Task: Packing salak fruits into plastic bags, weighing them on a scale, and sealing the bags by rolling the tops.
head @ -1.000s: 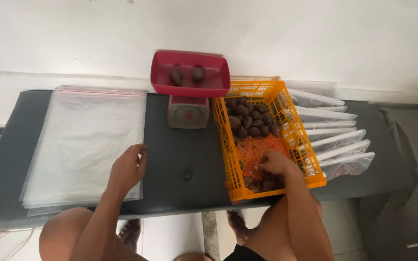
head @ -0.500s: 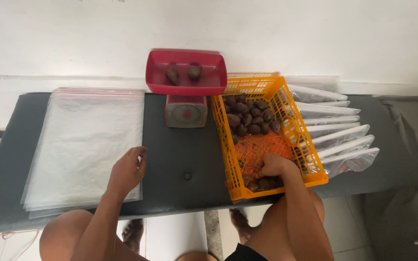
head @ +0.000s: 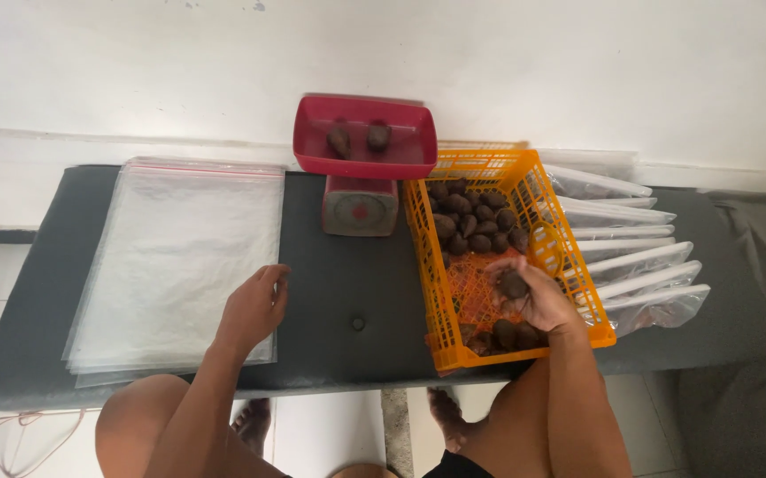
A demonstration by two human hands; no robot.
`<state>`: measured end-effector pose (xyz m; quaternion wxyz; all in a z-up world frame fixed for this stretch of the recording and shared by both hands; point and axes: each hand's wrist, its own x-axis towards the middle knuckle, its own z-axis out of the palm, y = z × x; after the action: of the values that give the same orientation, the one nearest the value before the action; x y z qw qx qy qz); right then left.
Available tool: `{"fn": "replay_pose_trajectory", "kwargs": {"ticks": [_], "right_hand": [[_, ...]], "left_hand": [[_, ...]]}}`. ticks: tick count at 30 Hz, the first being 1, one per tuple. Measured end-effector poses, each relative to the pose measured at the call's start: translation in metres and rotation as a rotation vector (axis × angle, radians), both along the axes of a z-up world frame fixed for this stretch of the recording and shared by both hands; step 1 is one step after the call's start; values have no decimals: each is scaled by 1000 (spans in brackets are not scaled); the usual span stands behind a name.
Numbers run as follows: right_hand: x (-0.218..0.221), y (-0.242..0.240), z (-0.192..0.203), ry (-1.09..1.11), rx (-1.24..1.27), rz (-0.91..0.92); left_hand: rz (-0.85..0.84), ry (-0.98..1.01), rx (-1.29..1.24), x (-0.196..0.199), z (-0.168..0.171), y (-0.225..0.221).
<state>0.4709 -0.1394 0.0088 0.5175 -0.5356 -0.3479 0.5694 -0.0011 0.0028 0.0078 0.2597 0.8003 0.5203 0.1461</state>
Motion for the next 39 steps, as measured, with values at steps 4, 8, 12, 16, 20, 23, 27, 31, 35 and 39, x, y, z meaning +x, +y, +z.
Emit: {"fn": "replay_pose_trajectory", "kwargs": {"ticks": [4, 8, 12, 16, 20, 23, 27, 31, 35, 39], "right_hand": [[-28, 1, 19, -89, -79, 87], [-14, 8, -14, -129, -78, -48], [-9, 11, -14, -106, -68, -63], [-19, 23, 9, -65, 25, -63], [-58, 51, 78, -109, 187, -81], [-79, 82, 116, -263, 321, -72], [-134, 124, 180, -555, 430, -92], [-159, 173, 181, -662, 359, -22], [-179, 205, 174, -1062, 297, 28], [-181, 234, 156, -1361, 235, 33]], "left_hand": [[-9, 3, -5, 1, 9, 1], [-17, 10, -21, -1, 13, -2], [-32, -8, -9, -3, 15, 1], [-25, -34, -17, -3, 17, 5], [-69, -42, 21, -2, 12, 6], [-84, -46, 49, -2, 8, 9], [-76, -51, 64, -5, 14, 8], [-60, -79, 15, -6, 21, 11], [-46, -110, 33, -8, 17, 13], [-46, -140, 62, -9, 14, 16]]}}
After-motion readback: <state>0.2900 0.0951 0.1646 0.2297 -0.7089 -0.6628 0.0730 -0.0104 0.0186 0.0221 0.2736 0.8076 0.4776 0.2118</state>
